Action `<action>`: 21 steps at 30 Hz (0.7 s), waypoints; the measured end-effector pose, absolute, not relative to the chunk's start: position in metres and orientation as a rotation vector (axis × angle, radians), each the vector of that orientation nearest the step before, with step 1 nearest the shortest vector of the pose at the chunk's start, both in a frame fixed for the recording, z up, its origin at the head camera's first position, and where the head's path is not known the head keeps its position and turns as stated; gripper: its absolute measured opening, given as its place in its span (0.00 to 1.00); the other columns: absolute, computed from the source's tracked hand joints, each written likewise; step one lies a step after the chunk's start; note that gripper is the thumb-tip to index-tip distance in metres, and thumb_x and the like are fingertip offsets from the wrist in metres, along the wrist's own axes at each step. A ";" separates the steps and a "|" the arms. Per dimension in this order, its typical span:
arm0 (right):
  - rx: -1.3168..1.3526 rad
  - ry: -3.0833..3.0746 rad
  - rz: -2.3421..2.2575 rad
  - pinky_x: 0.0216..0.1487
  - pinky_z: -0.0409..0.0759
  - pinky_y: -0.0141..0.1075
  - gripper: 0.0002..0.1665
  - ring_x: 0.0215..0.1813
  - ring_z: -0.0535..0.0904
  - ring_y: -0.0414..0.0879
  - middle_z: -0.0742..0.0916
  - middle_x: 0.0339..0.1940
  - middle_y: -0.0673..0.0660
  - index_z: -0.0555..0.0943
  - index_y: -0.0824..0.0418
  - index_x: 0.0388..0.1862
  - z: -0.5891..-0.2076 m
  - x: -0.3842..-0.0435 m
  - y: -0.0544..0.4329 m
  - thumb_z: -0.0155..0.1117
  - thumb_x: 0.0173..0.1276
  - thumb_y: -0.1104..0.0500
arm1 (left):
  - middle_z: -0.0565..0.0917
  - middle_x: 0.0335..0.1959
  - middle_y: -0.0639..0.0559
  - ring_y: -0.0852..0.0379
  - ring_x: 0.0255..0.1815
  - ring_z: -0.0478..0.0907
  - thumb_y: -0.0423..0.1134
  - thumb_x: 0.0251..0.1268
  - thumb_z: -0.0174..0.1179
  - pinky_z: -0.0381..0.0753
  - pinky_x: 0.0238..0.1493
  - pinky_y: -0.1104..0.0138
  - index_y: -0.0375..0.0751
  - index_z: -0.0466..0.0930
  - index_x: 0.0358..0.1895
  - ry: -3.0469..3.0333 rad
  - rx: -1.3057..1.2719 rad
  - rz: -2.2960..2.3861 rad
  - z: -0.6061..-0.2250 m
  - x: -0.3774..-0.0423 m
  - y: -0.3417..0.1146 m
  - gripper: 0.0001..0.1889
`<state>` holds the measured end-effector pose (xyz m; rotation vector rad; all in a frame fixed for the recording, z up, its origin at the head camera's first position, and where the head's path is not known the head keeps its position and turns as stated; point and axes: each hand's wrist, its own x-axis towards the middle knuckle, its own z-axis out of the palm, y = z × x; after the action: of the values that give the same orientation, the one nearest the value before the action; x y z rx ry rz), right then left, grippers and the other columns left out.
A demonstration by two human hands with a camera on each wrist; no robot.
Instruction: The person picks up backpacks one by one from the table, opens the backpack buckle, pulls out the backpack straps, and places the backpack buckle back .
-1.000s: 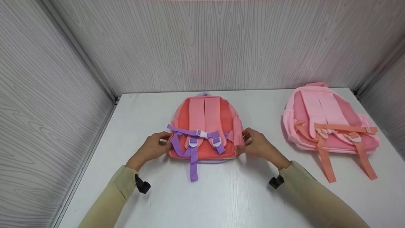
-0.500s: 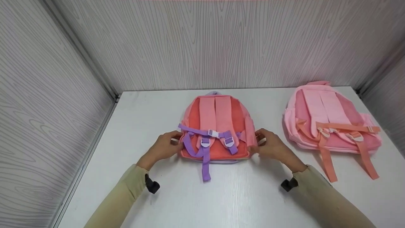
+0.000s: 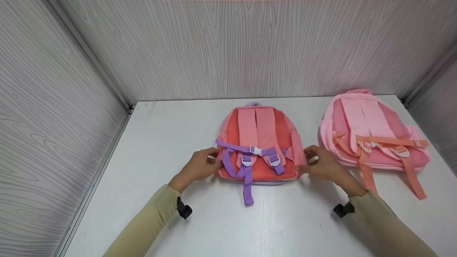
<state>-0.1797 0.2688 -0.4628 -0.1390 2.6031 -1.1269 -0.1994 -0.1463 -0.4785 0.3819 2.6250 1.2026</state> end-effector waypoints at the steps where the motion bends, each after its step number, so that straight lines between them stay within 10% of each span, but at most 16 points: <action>1: -0.130 2.605 -1.120 0.55 0.86 0.49 0.42 0.58 0.81 0.60 0.82 0.63 0.68 0.73 0.67 0.70 -0.462 -0.179 0.271 0.78 0.67 0.45 | 0.86 0.63 0.44 0.48 0.59 0.85 0.41 0.75 0.63 0.85 0.61 0.53 0.39 0.80 0.68 2.627 0.382 1.202 -0.479 -0.199 -0.144 0.22; 21: -0.040 2.609 -1.095 0.51 0.89 0.44 0.47 0.57 0.81 0.56 0.84 0.61 0.66 0.73 0.65 0.71 -0.459 -0.164 0.305 0.79 0.65 0.39 | 0.86 0.60 0.46 0.52 0.52 0.85 0.42 0.74 0.66 0.86 0.57 0.56 0.38 0.81 0.67 2.599 0.476 1.330 -0.487 -0.189 -0.117 0.22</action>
<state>-0.1636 0.3047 -0.4592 -0.0398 2.6088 -1.0950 -0.1887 -0.1169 -0.4867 0.4757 2.5991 1.3304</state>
